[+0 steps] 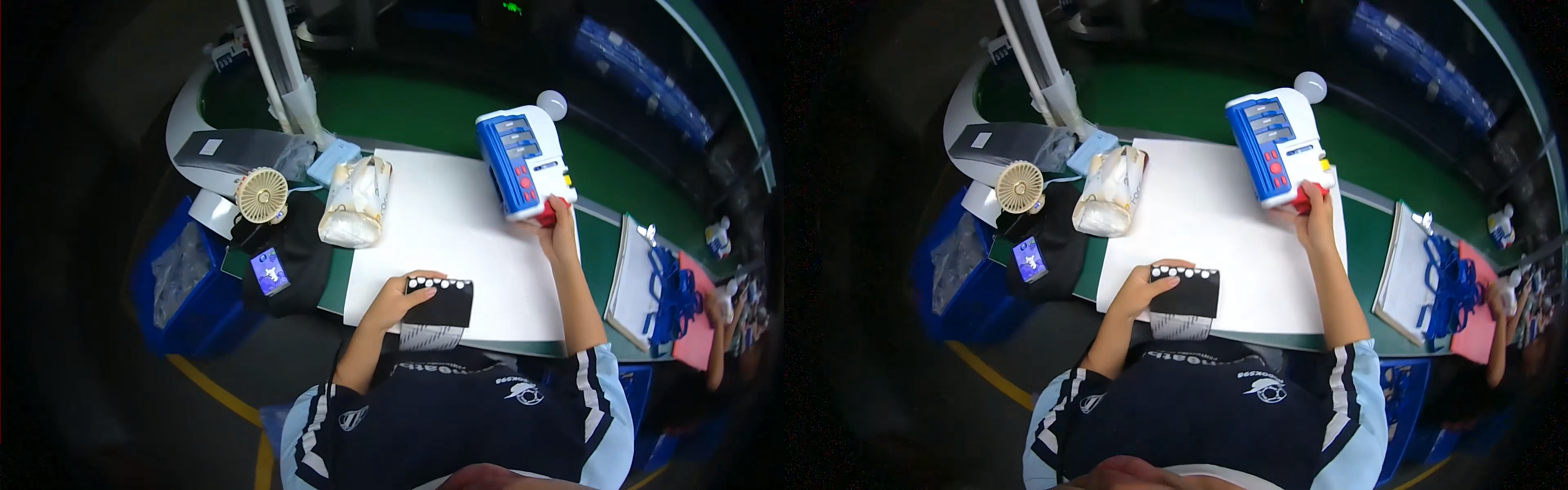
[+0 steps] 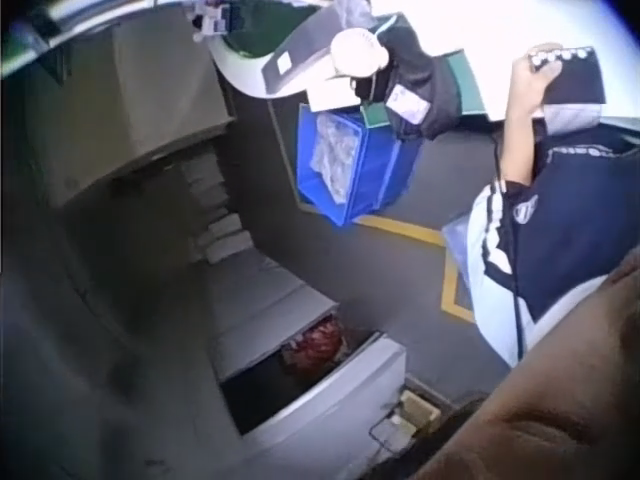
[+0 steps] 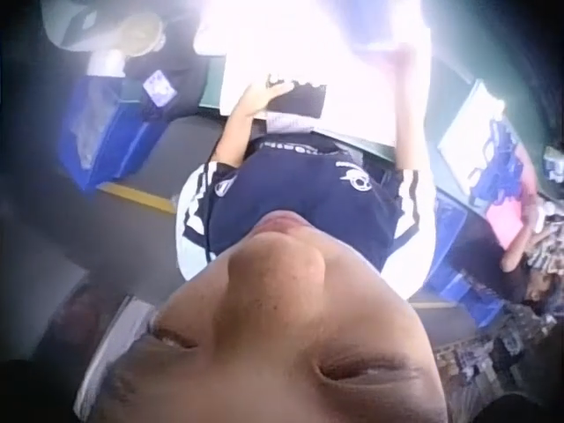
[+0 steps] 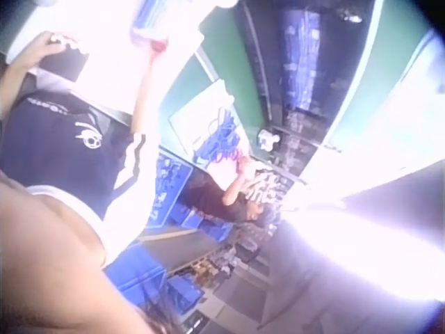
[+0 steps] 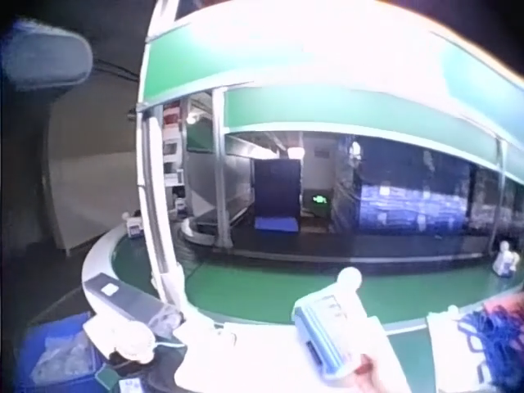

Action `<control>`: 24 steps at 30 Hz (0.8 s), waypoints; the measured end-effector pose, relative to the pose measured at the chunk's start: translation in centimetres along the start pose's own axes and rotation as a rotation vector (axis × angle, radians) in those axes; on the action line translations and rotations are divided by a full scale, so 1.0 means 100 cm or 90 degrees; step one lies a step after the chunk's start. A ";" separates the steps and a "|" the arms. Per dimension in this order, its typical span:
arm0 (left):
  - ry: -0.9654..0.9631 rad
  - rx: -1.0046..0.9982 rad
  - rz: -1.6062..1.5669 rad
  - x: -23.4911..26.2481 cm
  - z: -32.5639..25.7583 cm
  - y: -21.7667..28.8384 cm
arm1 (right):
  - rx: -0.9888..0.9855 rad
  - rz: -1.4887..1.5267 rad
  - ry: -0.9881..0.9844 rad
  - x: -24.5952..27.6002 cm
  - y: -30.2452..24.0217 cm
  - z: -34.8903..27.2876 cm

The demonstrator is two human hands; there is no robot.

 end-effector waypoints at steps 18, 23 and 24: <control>-0.811 -0.421 -0.109 0.042 -0.008 0.158 | 0.332 -0.918 0.448 -0.033 -0.037 0.208; -0.432 0.045 -0.156 0.011 0.095 0.104 | 0.133 0.165 -0.769 -0.187 -0.136 0.016; -0.374 0.071 -0.047 0.029 0.121 0.080 | 0.144 0.224 -0.987 -0.210 -0.151 -0.029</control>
Point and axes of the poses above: each hand's wrist, its own z-axis towards the middle knuckle, its own x-axis out of the back of the hand, y = z × x, the point moved 2 cm from there along z, towards the middle knuckle, and after that the axes turned 1 degree about y, right-handed, at the moved point
